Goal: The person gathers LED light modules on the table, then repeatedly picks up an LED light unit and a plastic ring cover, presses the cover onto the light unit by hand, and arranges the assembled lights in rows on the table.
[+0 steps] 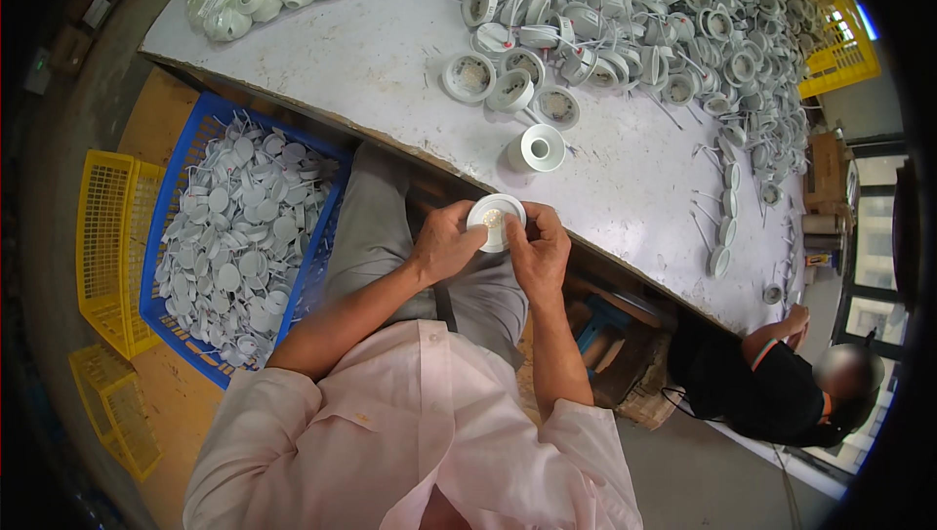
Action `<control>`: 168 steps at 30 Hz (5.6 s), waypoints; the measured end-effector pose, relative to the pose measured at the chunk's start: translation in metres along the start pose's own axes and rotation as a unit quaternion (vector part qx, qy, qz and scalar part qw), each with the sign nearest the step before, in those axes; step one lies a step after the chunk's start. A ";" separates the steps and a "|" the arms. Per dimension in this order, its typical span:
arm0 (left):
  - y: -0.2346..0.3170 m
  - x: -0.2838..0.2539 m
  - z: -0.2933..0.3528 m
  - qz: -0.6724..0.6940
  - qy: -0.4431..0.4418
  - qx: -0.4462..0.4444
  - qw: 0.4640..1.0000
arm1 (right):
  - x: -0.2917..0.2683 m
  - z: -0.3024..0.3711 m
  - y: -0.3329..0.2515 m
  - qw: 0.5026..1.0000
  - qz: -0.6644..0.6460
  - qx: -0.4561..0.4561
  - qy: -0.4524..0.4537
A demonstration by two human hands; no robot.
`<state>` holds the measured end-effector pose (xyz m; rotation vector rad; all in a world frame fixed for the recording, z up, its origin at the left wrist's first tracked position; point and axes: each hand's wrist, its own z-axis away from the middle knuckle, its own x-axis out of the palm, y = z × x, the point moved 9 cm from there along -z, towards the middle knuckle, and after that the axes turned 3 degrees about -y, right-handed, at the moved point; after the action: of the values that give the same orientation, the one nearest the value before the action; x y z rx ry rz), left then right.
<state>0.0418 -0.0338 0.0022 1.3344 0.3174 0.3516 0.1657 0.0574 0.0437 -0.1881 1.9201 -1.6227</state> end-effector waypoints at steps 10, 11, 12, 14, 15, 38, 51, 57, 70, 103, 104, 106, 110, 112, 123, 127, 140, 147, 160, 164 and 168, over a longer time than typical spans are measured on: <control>-0.004 0.007 -0.004 0.013 -0.026 -0.017 0.999 | -0.008 0.003 -0.005 0.999 0.040 -0.025 0.027; -0.005 0.008 -0.004 0.018 -0.032 -0.024 0.999 | -0.008 0.003 -0.004 0.999 0.042 -0.021 0.024; -0.005 0.008 -0.004 0.018 -0.033 -0.025 0.999 | -0.008 0.003 -0.003 0.999 0.042 -0.020 0.025; -0.008 0.009 -0.003 0.021 -0.042 -0.023 0.999 | -0.007 0.004 0.001 0.999 0.037 -0.013 0.021; -0.010 0.008 -0.003 0.021 -0.041 -0.023 0.999 | -0.007 0.004 0.000 0.999 0.037 -0.013 0.021; 0.009 0.009 0.004 0.047 -0.033 0.000 0.998 | -0.010 0.005 0.005 1.000 0.016 0.020 0.016; 0.013 0.007 -0.007 -0.098 0.029 0.064 0.993 | -0.014 0.005 0.007 0.998 0.026 -0.003 0.060; 0.006 0.015 -0.009 -0.006 -0.037 0.005 0.999 | -0.015 0.003 0.017 0.998 0.009 0.020 0.055; 0.070 0.032 0.004 -0.046 -0.082 0.210 0.973 | -0.006 0.019 0.044 0.801 -0.572 0.161 0.077; 0.031 0.045 -0.016 0.141 -0.120 0.012 0.983 | -0.050 0.002 0.022 0.984 -0.154 0.076 0.054; 0.031 0.045 -0.017 0.141 -0.119 0.012 0.983 | -0.048 0.000 0.019 0.989 -0.117 0.073 0.050; 0.032 0.042 -0.017 0.124 -0.105 0.025 0.986 | -0.043 -0.001 0.015 0.989 -0.119 0.071 0.051; 0.026 0.039 -0.018 0.130 -0.087 0.034 0.987 | -0.039 -0.001 0.017 0.990 -0.109 0.059 0.063; 0.025 0.037 -0.018 0.141 -0.085 0.034 0.986 | -0.040 -0.001 0.012 0.991 -0.105 0.065 0.059; 0.019 0.061 -0.018 0.124 -0.211 -0.015 0.969 | -0.050 -0.001 -0.047 0.954 0.236 -0.152 -0.107; 0.016 0.080 -0.026 0.088 -0.271 -0.031 0.958 | -0.067 0.001 -0.034 0.953 0.247 -0.137 -0.107; 0.010 0.076 -0.025 0.072 -0.226 0.031 0.971 | -0.321 -0.116 0.079 0.936 0.269 0.084 0.211; -0.015 0.069 -0.010 0.073 -0.211 -0.018 0.974 | -0.371 -0.146 0.135 0.874 0.318 0.249 0.270; -0.033 0.066 0.004 0.096 -0.229 -0.052 0.967 | -0.378 -0.155 0.136 0.832 0.346 0.322 0.291; -0.034 0.054 0.006 0.054 -0.218 -0.056 0.973 | -0.351 -0.147 0.113 0.837 0.372 0.251 0.314; -0.028 0.059 0.003 0.039 -0.196 -0.023 0.980 | -0.332 -0.121 0.109 0.919 0.262 0.070 0.286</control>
<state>0.0990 -0.0172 -0.0261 1.3405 -0.0728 0.1533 0.3976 0.3444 0.0681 0.8795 1.9975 -1.5199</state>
